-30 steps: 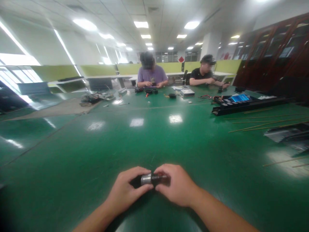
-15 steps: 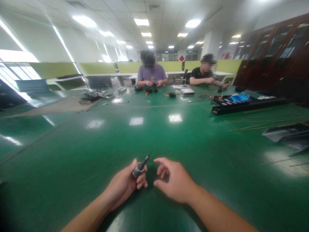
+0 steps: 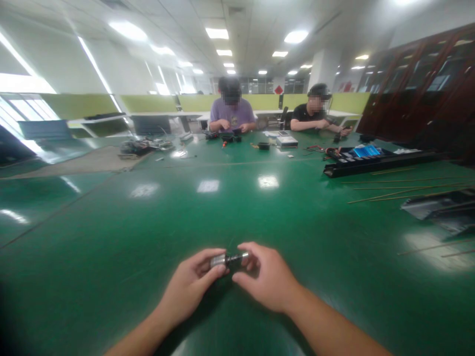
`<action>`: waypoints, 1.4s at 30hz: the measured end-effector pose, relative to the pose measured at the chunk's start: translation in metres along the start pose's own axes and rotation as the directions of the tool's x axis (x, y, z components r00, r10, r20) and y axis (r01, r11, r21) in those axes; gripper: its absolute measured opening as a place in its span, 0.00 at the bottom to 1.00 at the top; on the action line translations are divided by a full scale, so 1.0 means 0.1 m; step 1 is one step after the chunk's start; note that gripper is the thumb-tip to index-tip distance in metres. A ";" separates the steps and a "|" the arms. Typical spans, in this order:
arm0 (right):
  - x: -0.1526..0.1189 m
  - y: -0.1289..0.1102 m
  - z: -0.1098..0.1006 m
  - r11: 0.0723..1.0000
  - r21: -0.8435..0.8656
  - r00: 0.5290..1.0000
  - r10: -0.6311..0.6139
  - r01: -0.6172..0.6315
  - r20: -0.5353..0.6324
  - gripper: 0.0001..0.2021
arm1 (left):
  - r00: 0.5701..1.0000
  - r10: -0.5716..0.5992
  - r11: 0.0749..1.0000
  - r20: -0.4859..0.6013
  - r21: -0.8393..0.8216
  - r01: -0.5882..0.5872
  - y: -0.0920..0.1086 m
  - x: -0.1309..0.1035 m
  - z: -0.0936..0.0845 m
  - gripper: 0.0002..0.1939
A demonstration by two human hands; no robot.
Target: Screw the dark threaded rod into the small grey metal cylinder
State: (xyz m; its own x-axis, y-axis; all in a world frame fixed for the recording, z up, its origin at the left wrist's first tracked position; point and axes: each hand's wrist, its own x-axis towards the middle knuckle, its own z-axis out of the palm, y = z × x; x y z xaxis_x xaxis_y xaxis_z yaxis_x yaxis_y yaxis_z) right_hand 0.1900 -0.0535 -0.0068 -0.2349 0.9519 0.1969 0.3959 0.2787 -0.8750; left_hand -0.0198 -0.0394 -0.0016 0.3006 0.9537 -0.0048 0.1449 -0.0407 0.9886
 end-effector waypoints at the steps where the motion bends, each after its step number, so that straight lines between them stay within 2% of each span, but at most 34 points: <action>1: 0.00 0.01 0.00 1.000 0.003 0.999 0.029 -0.029 -0.015 0.25 | 0.999 0.036 0.999 -0.013 0.034 -0.036 -0.01 -0.01 0.00 0.16; 4: 0.01 0.04 0.01 0.997 0.014 0.998 0.070 -0.070 -0.001 0.25 | 0.984 0.176 0.972 -0.015 0.161 -0.172 -0.02 -0.02 -0.01 0.13; 7: 0.01 0.04 0.01 0.999 -0.028 0.999 0.030 -0.029 0.017 0.20 | 0.957 0.290 0.935 0.005 0.211 -0.285 -0.02 -0.02 -0.03 0.09; 14: 0.01 -0.02 -0.01 0.999 -0.048 0.999 -0.016 0.018 0.048 0.13 | 0.941 0.336 0.914 0.029 0.232 -0.334 -0.02 -0.03 -0.04 0.07; 22: 0.00 -0.08 -0.02 0.996 -0.063 0.996 -0.067 0.070 0.058 0.12 | 0.882 0.462 0.820 0.092 0.334 -0.464 0.06 -0.06 -0.01 0.07; 31: -0.02 -0.09 -0.03 0.990 -0.051 0.989 -0.131 0.134 0.066 0.07 | 0.872 0.480 0.804 0.100 0.346 -0.483 0.05 -0.06 0.00 0.08; 37: -0.01 -0.06 -0.04 0.995 -0.037 0.996 -0.094 0.094 0.002 0.13 | 0.868 0.489 0.805 0.088 0.339 -0.488 0.06 -0.07 -0.01 0.09; 42: -0.02 -0.07 -0.04 0.989 -0.075 0.991 -0.120 0.124 0.053 0.05 | 0.870 0.485 0.802 0.086 0.352 -0.482 0.06 -0.06 0.00 0.09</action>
State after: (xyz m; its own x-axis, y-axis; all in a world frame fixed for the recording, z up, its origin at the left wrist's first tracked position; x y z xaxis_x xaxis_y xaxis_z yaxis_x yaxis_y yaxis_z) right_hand 0.1915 -0.0563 0.0007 -0.3278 0.9034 0.2766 0.4295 0.4033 -0.8080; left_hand -0.0202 -0.0454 0.0046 0.4131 0.7846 0.4624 0.3035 -0.5973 0.7424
